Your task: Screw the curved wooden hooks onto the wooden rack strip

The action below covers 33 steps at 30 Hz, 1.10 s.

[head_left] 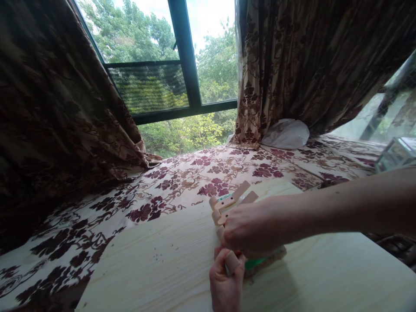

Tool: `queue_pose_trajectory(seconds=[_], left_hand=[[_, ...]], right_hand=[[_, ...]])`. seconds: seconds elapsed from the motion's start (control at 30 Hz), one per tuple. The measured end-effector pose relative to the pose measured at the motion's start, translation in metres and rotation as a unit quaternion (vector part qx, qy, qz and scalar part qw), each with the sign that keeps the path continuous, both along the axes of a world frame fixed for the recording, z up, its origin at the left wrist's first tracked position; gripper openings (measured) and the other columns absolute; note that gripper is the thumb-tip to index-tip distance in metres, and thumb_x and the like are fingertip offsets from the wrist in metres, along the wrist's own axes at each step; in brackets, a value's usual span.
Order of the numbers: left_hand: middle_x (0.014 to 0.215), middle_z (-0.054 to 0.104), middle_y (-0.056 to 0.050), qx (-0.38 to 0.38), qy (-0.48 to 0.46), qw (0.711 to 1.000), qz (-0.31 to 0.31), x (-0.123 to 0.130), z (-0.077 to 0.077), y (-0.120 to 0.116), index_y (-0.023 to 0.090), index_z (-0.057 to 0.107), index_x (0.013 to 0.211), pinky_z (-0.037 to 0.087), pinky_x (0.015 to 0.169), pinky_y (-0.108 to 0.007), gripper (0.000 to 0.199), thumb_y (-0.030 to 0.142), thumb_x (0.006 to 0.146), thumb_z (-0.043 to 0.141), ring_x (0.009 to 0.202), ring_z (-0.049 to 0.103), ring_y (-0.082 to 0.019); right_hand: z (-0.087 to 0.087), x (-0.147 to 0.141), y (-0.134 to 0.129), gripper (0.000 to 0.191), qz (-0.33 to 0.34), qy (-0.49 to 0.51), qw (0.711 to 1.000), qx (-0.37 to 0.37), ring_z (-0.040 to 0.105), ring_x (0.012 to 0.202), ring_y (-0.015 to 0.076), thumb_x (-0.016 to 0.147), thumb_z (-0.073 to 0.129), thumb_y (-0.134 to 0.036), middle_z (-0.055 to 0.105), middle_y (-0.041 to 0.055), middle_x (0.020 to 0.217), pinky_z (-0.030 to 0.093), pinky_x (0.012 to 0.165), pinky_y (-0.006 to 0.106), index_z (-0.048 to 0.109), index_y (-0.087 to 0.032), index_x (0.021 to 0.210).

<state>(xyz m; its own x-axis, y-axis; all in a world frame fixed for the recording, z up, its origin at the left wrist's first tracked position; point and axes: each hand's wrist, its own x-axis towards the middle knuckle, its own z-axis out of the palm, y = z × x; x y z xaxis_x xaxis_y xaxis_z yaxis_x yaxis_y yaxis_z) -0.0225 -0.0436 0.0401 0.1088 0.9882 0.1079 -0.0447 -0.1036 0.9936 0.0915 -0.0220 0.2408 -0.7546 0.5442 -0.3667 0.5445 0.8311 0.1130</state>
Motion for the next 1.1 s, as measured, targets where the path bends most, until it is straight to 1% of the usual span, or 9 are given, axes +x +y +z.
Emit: queue_pose_trajectory(seconds=[0.13,0.27,0.43,0.6,0.77,0.9,1.03,1.1], left_hand=[[0.066,0.054,0.001,0.001,0.005,1.0,-0.006,0.0,-0.001,0.001,0.018,0.052,0.051,0.047,0.058,-0.021,0.031,0.038,0.063,0.072,0.062,0.052,-0.012],[0.07,0.056,0.001,0.003,0.007,1.0,-0.007,0.0,-0.002,0.002,0.018,0.056,0.056,0.048,0.06,-0.022,0.026,0.037,0.065,0.071,0.065,0.054,-0.013],[0.07,0.057,0.0,0.009,0.009,1.0,-0.01,-0.001,-0.002,0.002,0.018,0.058,0.058,0.048,0.06,-0.022,0.023,0.035,0.065,0.071,0.065,0.055,-0.014],[0.068,0.057,0.0,0.018,0.005,1.0,-0.001,0.0,-0.002,0.002,0.018,0.055,0.053,0.048,0.057,-0.021,0.029,0.039,0.063,0.073,0.062,0.054,-0.013],[0.066,0.057,0.0,0.032,-0.005,0.999,0.025,0.005,-0.011,0.005,0.018,0.054,0.051,0.046,0.052,-0.02,0.037,0.049,0.06,0.073,0.058,0.053,-0.012],[0.064,0.058,0.0,0.043,-0.006,0.999,0.029,0.006,-0.018,0.006,0.018,0.057,0.053,0.048,0.055,-0.021,0.037,0.051,0.062,0.071,0.061,0.055,-0.013],[0.067,0.06,-0.001,0.047,0.0,0.999,0.025,0.004,-0.015,0.006,0.018,0.061,0.055,0.049,0.055,-0.022,0.031,0.047,0.063,0.071,0.061,0.057,-0.014],[0.071,0.063,-0.002,0.048,0.004,0.999,0.024,0.004,-0.012,0.005,0.018,0.064,0.06,0.05,0.06,-0.023,0.026,0.043,0.064,0.072,0.066,0.059,-0.015]], right_hand=[[-0.003,0.001,0.001,0.011,0.003,0.015,1.0,0.002,0.041,0.052,0.0103,0.075,0.06,-0.019,0.062,0.0048,0.06,0.033,0.061,0.028,0.065,-0.013,0.067],[-0.007,0.003,0.002,0.01,-0.004,0.034,0.999,-0.003,0.043,0.053,0.0103,0.073,0.06,-0.017,0.062,0.0054,0.06,0.033,0.059,0.026,0.064,-0.013,0.065],[-0.008,0.003,-0.001,0.009,-0.007,0.042,0.999,-0.008,0.044,0.055,0.0104,0.073,0.061,-0.017,0.063,0.0056,0.062,0.033,0.057,0.024,0.065,-0.012,0.067],[-0.007,0.002,-0.002,0.009,-0.014,0.037,0.999,-0.013,0.04,0.051,0.0093,0.073,0.061,-0.017,0.062,0.0048,0.061,0.031,0.053,0.023,0.065,-0.012,0.067],[-0.013,0.006,-0.001,0.008,-0.002,0.067,0.998,-0.006,0.037,0.049,0.0093,0.071,0.062,-0.016,0.06,0.0035,0.057,0.028,0.049,0.024,0.063,-0.013,0.065],[-0.018,0.006,0.0,0.007,0.003,0.068,0.998,-0.004,0.034,0.047,0.0092,0.069,0.062,-0.016,0.059,0.0033,0.056,0.025,0.047,0.025,0.062,-0.013,0.063],[-0.014,0.006,0.001,0.007,-0.004,0.054,0.999,-0.006,0.034,0.048,0.0092,0.071,0.061,-0.015,0.061,0.0039,0.059,0.025,0.049,0.026,0.065,-0.012,0.066],[-0.008,0.006,0.001,0.009,-0.014,0.04,0.999,-0.007,0.035,0.049,0.0097,0.074,0.059,-0.015,0.062,0.005,0.062,0.025,0.05,0.026,0.067,-0.013,0.069]])
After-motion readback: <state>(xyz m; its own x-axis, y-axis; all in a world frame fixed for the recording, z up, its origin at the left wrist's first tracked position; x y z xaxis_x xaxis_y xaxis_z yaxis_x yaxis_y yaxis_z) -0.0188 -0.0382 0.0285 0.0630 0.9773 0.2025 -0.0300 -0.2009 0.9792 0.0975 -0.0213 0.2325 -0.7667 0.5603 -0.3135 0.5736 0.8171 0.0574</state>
